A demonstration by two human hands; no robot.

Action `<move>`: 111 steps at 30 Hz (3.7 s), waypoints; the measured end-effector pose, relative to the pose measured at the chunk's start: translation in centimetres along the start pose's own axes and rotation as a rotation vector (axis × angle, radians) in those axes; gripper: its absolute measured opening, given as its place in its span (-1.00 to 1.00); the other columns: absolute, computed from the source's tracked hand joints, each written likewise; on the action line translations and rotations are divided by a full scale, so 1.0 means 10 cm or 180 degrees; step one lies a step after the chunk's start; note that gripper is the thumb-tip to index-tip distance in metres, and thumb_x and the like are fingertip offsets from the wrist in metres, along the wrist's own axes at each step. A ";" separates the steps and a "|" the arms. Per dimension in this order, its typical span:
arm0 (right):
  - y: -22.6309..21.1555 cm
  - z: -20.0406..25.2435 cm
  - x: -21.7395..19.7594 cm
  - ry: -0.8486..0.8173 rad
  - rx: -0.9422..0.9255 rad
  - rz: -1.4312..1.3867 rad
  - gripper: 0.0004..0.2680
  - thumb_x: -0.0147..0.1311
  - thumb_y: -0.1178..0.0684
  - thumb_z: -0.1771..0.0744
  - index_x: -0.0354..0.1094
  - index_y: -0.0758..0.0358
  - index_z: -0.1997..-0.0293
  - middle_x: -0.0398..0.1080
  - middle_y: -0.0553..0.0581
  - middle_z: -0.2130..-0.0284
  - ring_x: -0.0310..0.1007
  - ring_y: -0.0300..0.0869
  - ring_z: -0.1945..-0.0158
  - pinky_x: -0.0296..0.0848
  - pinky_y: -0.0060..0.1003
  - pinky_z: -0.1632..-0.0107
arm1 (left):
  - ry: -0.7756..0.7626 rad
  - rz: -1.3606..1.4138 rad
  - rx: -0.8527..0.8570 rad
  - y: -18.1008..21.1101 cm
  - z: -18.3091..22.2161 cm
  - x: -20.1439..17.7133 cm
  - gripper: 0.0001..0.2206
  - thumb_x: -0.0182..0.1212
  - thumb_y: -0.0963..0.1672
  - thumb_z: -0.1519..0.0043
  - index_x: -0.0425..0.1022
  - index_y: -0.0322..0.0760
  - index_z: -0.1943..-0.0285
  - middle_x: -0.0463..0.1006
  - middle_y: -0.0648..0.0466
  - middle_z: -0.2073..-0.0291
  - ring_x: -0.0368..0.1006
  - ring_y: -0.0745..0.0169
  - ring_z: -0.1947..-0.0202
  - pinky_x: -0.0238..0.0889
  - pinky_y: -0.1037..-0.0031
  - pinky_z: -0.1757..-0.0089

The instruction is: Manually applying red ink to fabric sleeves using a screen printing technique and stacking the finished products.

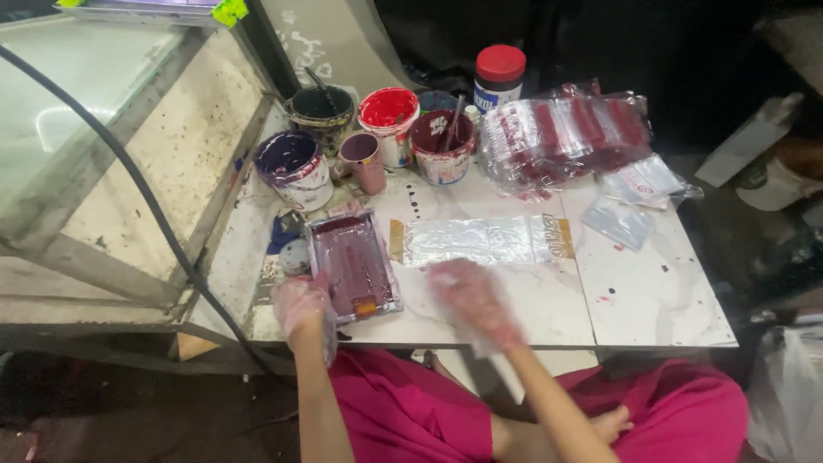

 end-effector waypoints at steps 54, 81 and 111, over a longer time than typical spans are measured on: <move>0.78 0.55 -1.70 0.1280 -0.1994 0.2813 -0.59 0.04 0.19 -0.28 0.28 0.09 -0.32 0.44 0.02 -0.06 0.41 -0.03 -0.08 0.28 -0.09 -0.17 | -0.1138 0.1588 0.0997 3.63 1.29 0.41 -0.81 0.48 -0.25 -0.06 0.58 -0.28 0.20 0.62 -0.02 0.32 0.60 0.11 0.22 0.56 0.45 0.16; 1.42 -0.41 -2.49 0.1562 -0.0192 0.2975 -0.74 -0.15 -0.37 -0.42 0.50 -0.35 -0.06 0.52 -0.12 0.00 0.52 -0.14 -0.14 0.48 -0.19 -0.09 | -0.1085 0.1850 0.1127 3.60 1.14 0.60 -0.72 0.24 -0.09 -0.17 0.66 -0.46 0.13 0.67 -0.27 0.25 0.58 -0.32 0.02 0.53 0.06 0.09; 0.87 0.33 -2.11 0.0766 0.0009 0.1612 -0.72 -0.17 -0.31 -0.41 0.52 -0.31 -0.06 0.52 -0.14 -0.01 0.43 -0.23 -0.23 0.43 -0.25 -0.22 | -0.0908 0.1916 0.1241 3.71 0.99 1.11 -0.77 0.20 -0.18 -0.12 0.60 -0.55 0.17 0.65 -0.28 0.30 0.60 -0.31 0.09 0.55 0.14 0.20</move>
Point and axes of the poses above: each hand's wrist, its own z-axis away from the middle knuckle, its own x-axis out of the palm, y = z × x, the point moved 8 cm from there along -z, towards the middle knuckle
